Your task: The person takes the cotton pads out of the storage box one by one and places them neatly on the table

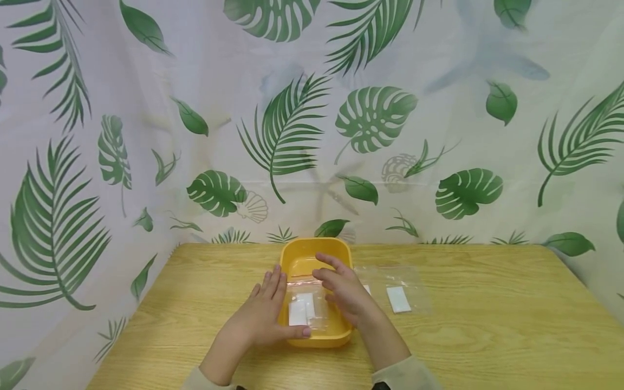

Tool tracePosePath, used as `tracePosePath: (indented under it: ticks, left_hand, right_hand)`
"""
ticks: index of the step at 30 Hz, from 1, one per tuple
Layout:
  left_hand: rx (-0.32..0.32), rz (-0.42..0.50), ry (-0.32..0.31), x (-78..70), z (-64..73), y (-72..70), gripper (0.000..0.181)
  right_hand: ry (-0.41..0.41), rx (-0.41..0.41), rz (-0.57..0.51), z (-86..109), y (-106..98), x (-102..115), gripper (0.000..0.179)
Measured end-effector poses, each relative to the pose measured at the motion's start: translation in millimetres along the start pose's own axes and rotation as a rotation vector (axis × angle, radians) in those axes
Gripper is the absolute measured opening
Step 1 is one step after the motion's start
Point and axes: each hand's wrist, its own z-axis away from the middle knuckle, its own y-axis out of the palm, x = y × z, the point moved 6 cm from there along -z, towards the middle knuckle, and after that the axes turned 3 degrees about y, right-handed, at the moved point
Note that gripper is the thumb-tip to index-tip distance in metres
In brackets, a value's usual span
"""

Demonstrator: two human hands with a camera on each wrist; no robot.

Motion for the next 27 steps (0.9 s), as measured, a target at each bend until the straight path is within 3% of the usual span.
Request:
tracePosePath:
  ticks: [12, 27]
  left_hand:
    - [-0.008, 0.004, 0.014, 1.8, -1.1, 1.4, 0.127]
    - [0.003, -0.004, 0.007, 2.4, 0.0, 1.2, 0.126]
  right_hand:
    - [0.076, -0.004, -0.04, -3.7, 0.3, -10.3, 0.059]
    - [0.064, 0.032, -0.062, -5.6, 4.3, -12.9, 0.055]
